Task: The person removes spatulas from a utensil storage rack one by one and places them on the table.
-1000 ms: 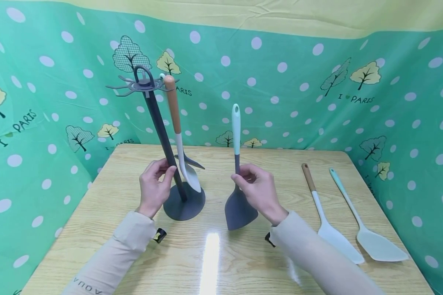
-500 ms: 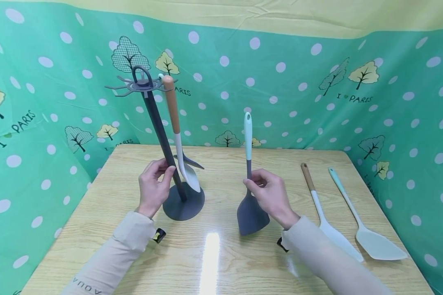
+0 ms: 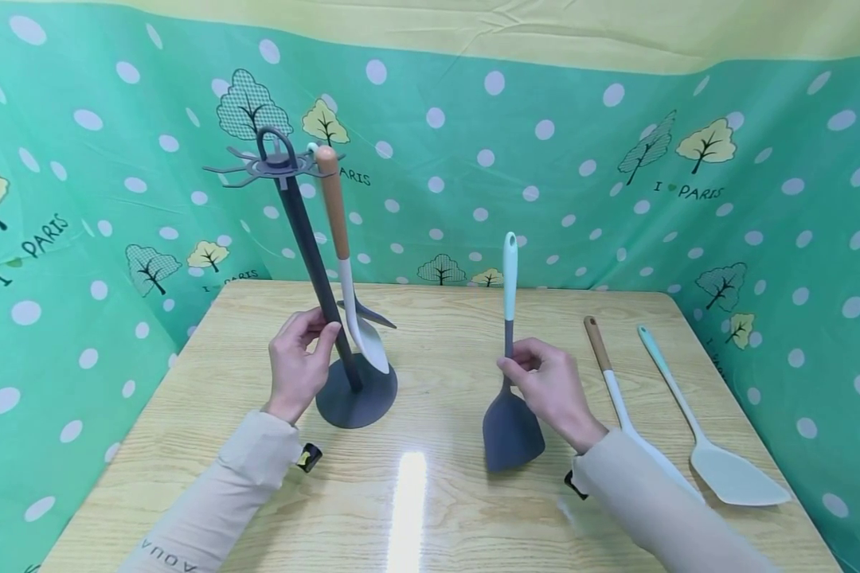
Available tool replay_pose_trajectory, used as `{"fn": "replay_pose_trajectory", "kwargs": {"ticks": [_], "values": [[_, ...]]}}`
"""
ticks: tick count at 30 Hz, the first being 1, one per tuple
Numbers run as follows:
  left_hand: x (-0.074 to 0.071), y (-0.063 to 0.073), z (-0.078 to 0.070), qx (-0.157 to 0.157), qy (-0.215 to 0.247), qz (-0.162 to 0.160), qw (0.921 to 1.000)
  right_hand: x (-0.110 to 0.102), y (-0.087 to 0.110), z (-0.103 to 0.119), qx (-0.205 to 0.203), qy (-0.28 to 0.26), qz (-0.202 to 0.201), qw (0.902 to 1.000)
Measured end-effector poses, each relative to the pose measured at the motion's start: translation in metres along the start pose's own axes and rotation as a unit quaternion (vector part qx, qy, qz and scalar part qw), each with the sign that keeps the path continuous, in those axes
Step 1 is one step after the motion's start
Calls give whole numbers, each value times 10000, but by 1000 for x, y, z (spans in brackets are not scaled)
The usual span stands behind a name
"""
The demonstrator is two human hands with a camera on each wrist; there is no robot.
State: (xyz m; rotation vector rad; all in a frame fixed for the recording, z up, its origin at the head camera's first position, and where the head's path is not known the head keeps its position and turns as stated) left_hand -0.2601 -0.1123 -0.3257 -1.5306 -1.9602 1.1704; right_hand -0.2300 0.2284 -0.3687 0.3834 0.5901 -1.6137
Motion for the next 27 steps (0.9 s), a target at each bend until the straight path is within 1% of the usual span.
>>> {"fn": "replay_pose_trajectory", "kwargs": {"ticks": [3,5,10,16,20,23,25,27], "values": [[1,2,9,-5,-8,5,10000,-3,1,-8,160,-13,92,9998],[1,3,12,-5,5,11,10000,-6,1,-11,197,-45,140,9997],[1,4,14,-37,124,56,9999,-15,0,-19,263,130,127,9995],[2,5,17,-102,149,102,9998,-24,1,-35,574,179,247,9979],[2,5,16,-95,168,63,9998,-29,3,-46,767,216,340,9962],[2,4,15,-102,153,45,9998,-32,6,-53,871,360,388,9948],[2,3,12,-83,105,41,9999,-34,6,-57,939,461,409,9937],[1,2,6,-47,68,30,10000,-36,7,-62,1008,556,445,9924]]}}
Point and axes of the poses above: each hand's wrist, its own y-axis away from the middle knuckle, its own x-axis out of the palm, z = x × y, the point moved 9 cm from there along -y, towards the middle knuckle, and after that the axes turned 2 degrees about x, right-handed, at the moved point
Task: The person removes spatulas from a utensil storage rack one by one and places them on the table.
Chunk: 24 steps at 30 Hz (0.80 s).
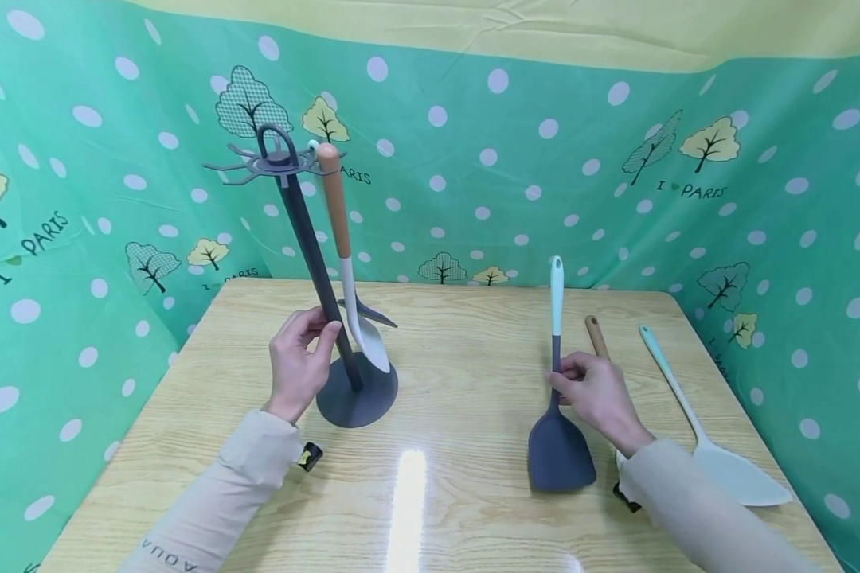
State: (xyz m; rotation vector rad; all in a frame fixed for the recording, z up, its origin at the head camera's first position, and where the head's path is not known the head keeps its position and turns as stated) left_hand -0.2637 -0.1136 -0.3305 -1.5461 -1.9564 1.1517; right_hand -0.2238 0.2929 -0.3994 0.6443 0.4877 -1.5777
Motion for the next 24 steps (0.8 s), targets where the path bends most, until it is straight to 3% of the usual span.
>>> {"fn": "replay_pose_trajectory", "kwargs": {"ticks": [6,14,24], "values": [[-3,-5,-19,97,-47,-32,9999,-1,-2,-12,220,-10,175,9996],[0,1,5,5,-77,34,10000,-1,-4,-27,459,104,301,9984],[1,3,9,-28,-20,88,10000,2,-1,-41,750,241,563,9953]]}}
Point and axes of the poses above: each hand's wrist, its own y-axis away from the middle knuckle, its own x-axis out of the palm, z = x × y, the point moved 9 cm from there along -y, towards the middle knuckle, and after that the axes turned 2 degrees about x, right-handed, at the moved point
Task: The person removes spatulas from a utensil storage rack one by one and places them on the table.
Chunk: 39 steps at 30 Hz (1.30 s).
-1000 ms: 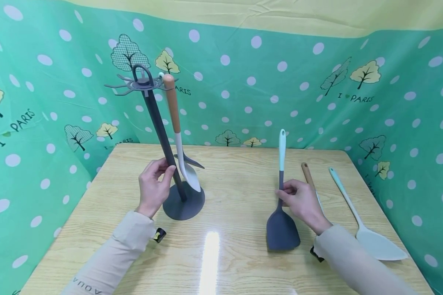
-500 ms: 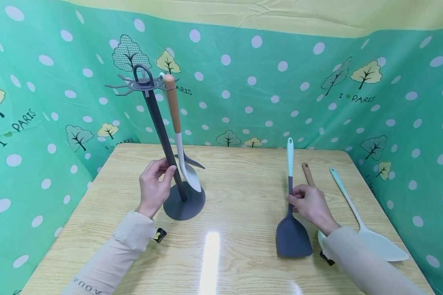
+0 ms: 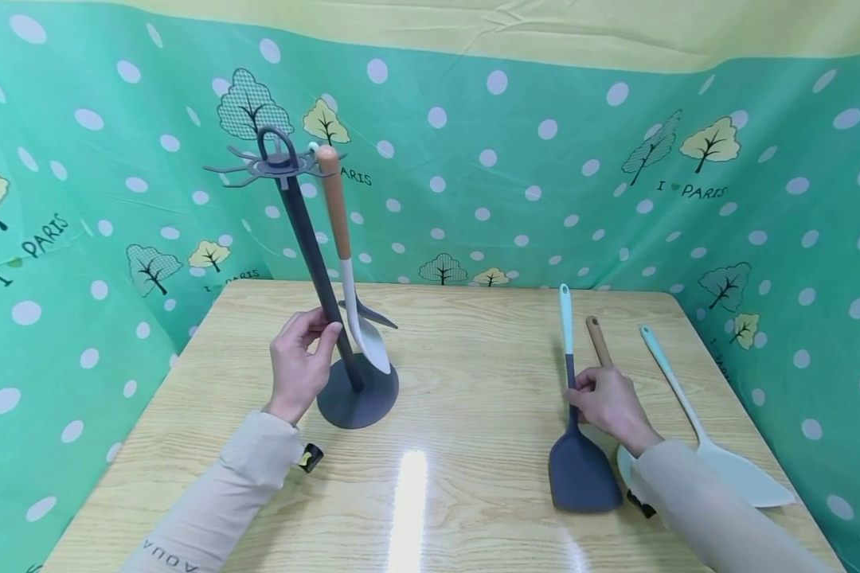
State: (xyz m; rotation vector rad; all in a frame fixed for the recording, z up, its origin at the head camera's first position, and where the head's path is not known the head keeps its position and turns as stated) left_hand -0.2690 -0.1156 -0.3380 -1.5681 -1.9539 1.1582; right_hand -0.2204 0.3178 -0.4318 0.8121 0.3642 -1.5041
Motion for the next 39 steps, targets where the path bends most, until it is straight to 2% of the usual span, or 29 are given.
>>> {"fn": "replay_pose_trajectory", "kwargs": {"ticks": [11,20,28,35,37,39], "values": [[0,-1,-3,-12,-28,-11,10000,7,-8,-5,9,147,-27,9999],[-2,-4,-19,88,-144,-65,9998,17,-7,-12,306,435,216,9984],[1,1,-1,11,-34,-17,10000,22,-9,-16,359,683,286,9966],[-5,-8,-34,128,-199,-60,9997,25,-14,-15,549,868,489,9935],[-5,-7,-33,163,-187,-75,9997,26,-16,-16,647,894,537,9924],[-3,-5,-25,130,-152,-66,9998,27,-18,-18,767,930,566,9911]]}}
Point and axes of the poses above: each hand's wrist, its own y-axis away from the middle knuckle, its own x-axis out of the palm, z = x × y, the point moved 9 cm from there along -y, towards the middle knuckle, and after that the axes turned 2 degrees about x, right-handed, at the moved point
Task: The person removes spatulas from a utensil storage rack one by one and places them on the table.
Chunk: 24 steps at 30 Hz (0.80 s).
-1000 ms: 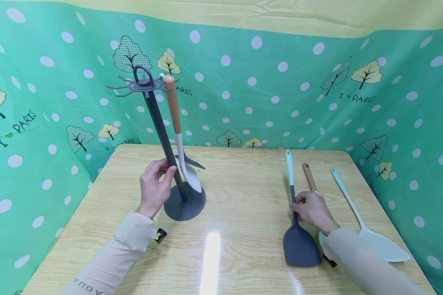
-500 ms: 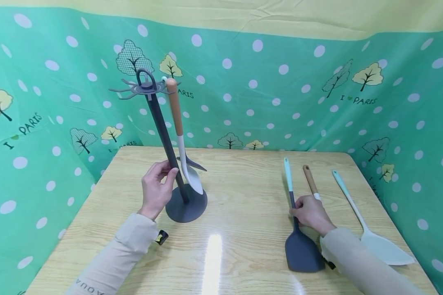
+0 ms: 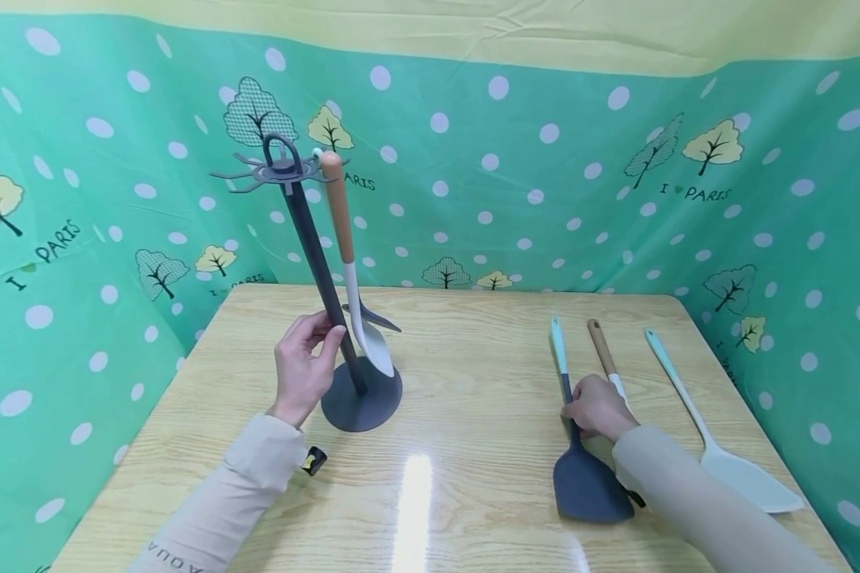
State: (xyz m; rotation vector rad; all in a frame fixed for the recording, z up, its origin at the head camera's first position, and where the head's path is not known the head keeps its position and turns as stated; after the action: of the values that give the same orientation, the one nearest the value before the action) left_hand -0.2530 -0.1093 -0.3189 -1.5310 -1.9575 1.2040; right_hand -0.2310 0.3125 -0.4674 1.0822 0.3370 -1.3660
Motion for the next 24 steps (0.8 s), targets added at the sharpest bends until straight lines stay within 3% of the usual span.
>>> {"fn": "replay_pose_trajectory", "kwargs": {"ticks": [6,24], "values": [[3,7,24,-186,70,58,9998,1,-7,0,90,147,114,9998],[3,8,25,-212,24,123,9997,3,-10,4,8,450,180,9988]]}}
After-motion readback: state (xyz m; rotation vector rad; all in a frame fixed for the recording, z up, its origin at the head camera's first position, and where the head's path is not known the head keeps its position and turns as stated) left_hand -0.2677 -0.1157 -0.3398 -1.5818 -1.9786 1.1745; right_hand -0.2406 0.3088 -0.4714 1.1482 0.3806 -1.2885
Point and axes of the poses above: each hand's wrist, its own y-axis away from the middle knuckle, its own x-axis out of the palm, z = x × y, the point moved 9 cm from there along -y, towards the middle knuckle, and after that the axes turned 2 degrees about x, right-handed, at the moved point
